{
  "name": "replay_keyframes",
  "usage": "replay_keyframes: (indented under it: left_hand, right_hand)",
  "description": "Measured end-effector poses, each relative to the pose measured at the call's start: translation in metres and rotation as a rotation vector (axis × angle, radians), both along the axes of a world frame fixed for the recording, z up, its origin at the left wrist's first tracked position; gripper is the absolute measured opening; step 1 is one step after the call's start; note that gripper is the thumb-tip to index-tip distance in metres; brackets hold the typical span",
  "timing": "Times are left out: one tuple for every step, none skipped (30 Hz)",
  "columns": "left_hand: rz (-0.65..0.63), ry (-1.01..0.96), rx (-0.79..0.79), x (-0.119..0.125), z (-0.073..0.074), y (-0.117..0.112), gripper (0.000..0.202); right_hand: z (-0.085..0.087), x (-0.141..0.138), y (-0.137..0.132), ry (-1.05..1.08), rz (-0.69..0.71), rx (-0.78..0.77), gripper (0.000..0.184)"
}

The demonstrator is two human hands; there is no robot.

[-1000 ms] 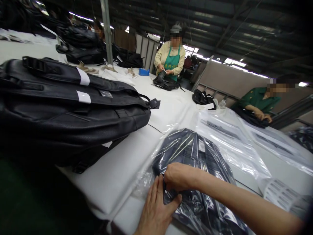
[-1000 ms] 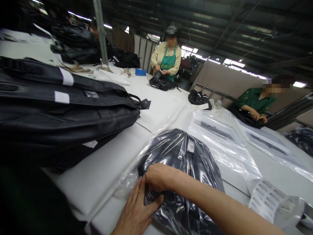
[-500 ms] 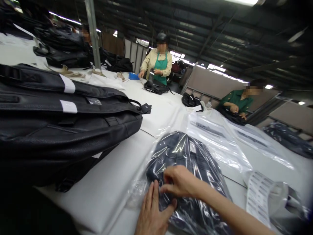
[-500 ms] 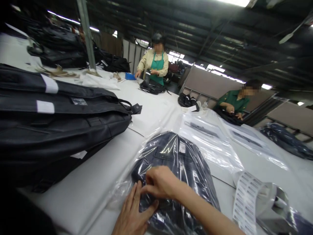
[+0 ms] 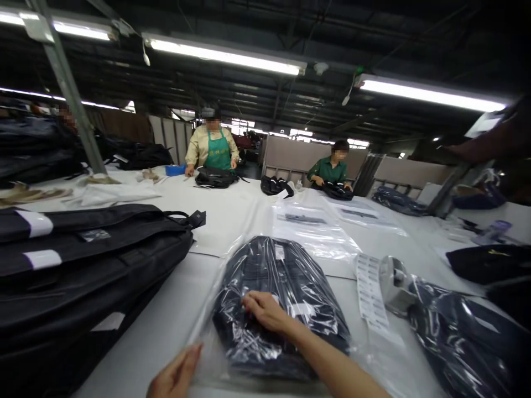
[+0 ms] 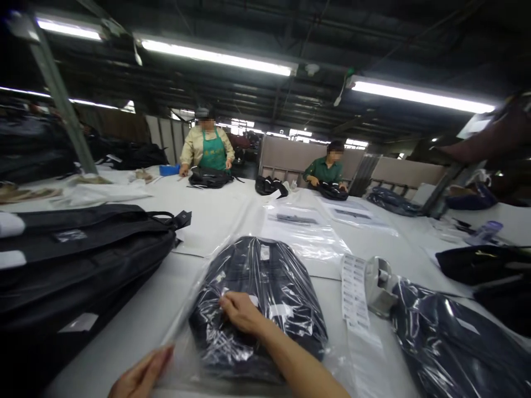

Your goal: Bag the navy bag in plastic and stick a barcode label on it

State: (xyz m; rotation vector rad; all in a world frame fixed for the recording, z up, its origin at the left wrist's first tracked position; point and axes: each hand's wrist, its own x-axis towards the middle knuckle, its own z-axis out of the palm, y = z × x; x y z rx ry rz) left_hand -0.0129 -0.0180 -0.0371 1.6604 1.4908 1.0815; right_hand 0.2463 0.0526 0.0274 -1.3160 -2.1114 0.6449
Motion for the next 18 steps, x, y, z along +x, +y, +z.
replay_keyframes:
  left_hand:
    - [0.105, -0.116, -0.083, 0.001, 0.014, 0.006, 0.048]
    - [0.176, -0.199, -0.128, 0.005, 0.028, 0.015, 0.054]
    - [0.204, -0.251, -0.153, 0.01, 0.04, 0.025, 0.06]
    - [0.191, -0.28, -0.186, 0.017, 0.051, 0.036, 0.063]
    - [0.155, -0.293, -0.234, 0.026, 0.059, 0.047, 0.067]
    - [0.111, -0.305, -0.298, 0.035, 0.065, 0.057, 0.071]
    - [0.068, -0.319, -0.372, 0.045, 0.069, 0.065, 0.075]
    - [0.032, -0.34, -0.45, 0.054, 0.07, 0.072, 0.079]
    - [-0.014, -0.376, -0.533, 0.062, 0.07, 0.076, 0.082]
    - [-0.072, -0.428, -0.615, 0.069, 0.071, 0.079, 0.082]
    - [-0.146, -0.489, -0.689, 0.073, 0.072, 0.081, 0.08]
    - [-0.224, -0.544, -0.735, 0.076, 0.076, 0.082, 0.077]
    - [-0.296, -0.572, -0.749, 0.077, 0.083, 0.083, 0.073]
    - [-0.351, -0.564, -0.726, 0.077, 0.096, 0.084, 0.07]
    - [-0.385, -0.519, -0.673, 0.077, 0.115, 0.086, 0.066]
    - [-0.395, -0.441, -0.6, 0.077, 0.14, 0.09, 0.061]
    - [-0.373, -0.339, -0.511, 0.078, 0.17, 0.094, 0.054]
    - [-0.356, -0.228, -0.452, 0.082, 0.204, 0.099, 0.044]
  right_hand:
    - [0.008, 0.014, 0.0, 0.018, -0.082, 0.01, 0.032]
    - [0.015, 0.032, -0.001, 0.03, -0.189, 0.024, 0.033]
    - [0.021, 0.054, -0.004, 0.033, -0.314, 0.037, 0.033]
    - [0.025, 0.077, -0.009, 0.024, -0.455, 0.044, 0.033]
    - [0.026, 0.1, -0.015, 0.01, -0.58, 0.035, 0.034]
    - [0.024, 0.121, -0.023, -0.007, -0.688, 0.004, 0.036]
    - [0.02, 0.139, -0.03, -0.022, -0.77, -0.046, 0.038]
    - [0.013, 0.154, -0.037, -0.029, -0.825, -0.106, 0.04]
    - [0.005, 0.164, -0.043, -0.028, -0.864, -0.163, 0.041]
    - [-0.003, 0.172, -0.046, -0.017, -0.889, -0.212, 0.043]
    - [-0.01, 0.177, -0.049, 0.002, -0.905, -0.249, 0.044]
    - [-0.015, 0.179, -0.05, 0.029, -0.915, -0.272, 0.046]
    - [-0.018, 0.18, -0.05, 0.061, -0.921, -0.286, 0.047]
    - [-0.019, 0.18, -0.05, 0.098, -0.921, -0.296, 0.047]
    - [-0.017, 0.177, -0.05, 0.14, -0.916, -0.306, 0.047]
    - [-0.015, 0.171, -0.05, 0.186, -0.904, -0.32, 0.046]
    - [-0.013, 0.161, -0.051, 0.238, -0.886, -0.34, 0.044]
    - [-0.011, 0.147, -0.051, 0.296, -0.859, -0.367, 0.041]
